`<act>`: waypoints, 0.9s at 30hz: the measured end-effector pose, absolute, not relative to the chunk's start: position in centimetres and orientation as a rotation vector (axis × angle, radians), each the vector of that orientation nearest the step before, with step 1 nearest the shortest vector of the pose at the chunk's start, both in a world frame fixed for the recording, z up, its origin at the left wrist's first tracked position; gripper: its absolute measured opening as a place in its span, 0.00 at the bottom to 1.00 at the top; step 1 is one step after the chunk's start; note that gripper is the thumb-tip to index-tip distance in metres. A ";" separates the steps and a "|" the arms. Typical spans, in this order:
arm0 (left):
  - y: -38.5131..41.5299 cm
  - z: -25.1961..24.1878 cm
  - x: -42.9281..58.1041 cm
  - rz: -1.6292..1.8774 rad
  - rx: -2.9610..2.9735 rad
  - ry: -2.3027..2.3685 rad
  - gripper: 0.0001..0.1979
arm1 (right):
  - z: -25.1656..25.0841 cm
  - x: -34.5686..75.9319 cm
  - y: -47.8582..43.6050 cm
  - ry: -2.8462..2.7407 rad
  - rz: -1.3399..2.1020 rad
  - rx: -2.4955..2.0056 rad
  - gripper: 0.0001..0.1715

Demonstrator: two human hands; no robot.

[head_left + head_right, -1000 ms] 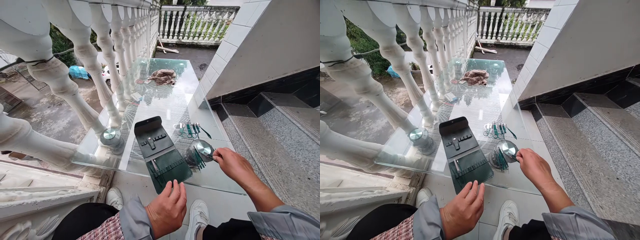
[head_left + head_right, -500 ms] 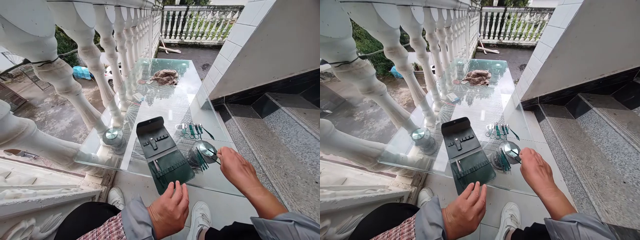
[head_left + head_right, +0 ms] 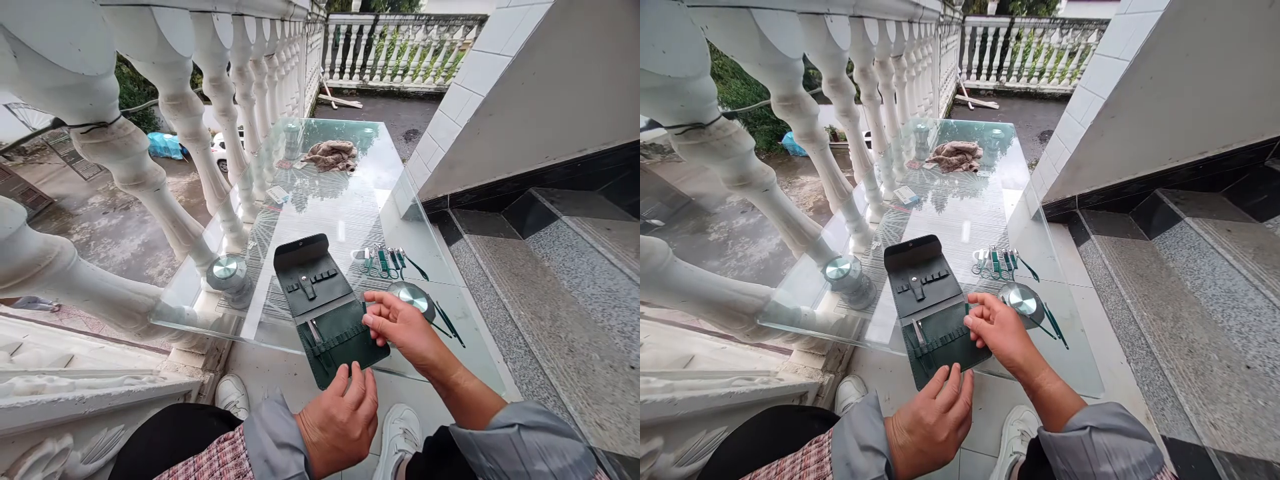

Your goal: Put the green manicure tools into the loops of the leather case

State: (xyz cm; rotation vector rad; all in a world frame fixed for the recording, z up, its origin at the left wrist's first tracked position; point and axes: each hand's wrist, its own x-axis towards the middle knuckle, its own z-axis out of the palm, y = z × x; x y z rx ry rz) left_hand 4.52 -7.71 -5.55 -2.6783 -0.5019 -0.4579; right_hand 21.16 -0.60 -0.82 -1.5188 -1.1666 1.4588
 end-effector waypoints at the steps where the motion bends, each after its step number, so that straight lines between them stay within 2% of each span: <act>1: -7.7 -5.6 4.5 -0.457 -2.679 -0.499 0.14 | -0.8 20.8 -0.5 -1.166 1.473 -1.505 0.26; 14: -7.9 -5.7 4.1 -0.430 -2.700 -0.503 0.14 | -0.9 18.3 -0.2 -1.257 1.521 -1.509 0.17; 27: -7.9 -5.4 4.2 -0.423 -2.698 -0.499 0.15 | -0.9 18.4 -0.5 -1.286 1.533 -1.551 0.13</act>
